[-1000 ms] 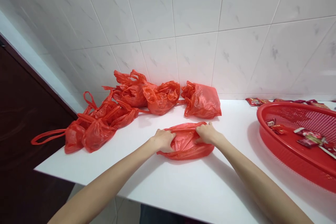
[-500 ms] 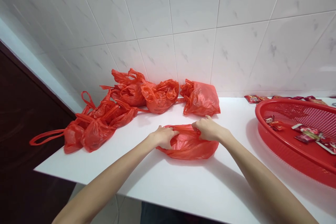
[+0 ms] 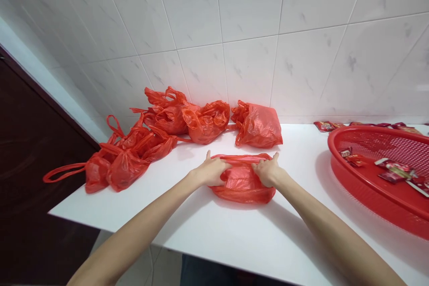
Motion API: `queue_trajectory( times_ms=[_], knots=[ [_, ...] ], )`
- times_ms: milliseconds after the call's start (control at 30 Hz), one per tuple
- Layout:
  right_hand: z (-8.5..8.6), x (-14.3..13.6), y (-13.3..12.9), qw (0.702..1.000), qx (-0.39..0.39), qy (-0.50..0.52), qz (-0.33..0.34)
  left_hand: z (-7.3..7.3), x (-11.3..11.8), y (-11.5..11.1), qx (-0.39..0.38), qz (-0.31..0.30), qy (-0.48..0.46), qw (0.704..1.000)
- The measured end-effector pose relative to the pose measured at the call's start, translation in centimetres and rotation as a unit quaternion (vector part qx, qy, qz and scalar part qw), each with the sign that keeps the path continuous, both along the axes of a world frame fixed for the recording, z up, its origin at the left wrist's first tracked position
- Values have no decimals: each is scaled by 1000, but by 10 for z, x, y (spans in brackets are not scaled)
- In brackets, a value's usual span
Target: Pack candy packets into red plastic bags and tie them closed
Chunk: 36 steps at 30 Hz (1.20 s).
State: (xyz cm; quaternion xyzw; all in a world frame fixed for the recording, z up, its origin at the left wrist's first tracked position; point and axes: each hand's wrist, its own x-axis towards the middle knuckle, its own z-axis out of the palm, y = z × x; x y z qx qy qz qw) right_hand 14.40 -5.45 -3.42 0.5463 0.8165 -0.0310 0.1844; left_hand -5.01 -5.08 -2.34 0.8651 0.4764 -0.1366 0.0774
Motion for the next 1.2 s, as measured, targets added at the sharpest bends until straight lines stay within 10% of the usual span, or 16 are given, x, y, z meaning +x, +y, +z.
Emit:
queue_trajectory(
  times_ms=[400,733,1000,1200],
  knots=[
    [5,-6,-1,996,-24,46,69,-28,-5,-6,1,-10,-61,998],
    [11,1,-2,996,-79,18,31,-20,-19,3,-34,44,5,998],
    [39,34,10,987,20,146,69,-18,-18,-1,-24,33,4,999],
    [61,65,8,977,128,167,-35,-16,-14,0,-33,36,8,999]
  ],
)
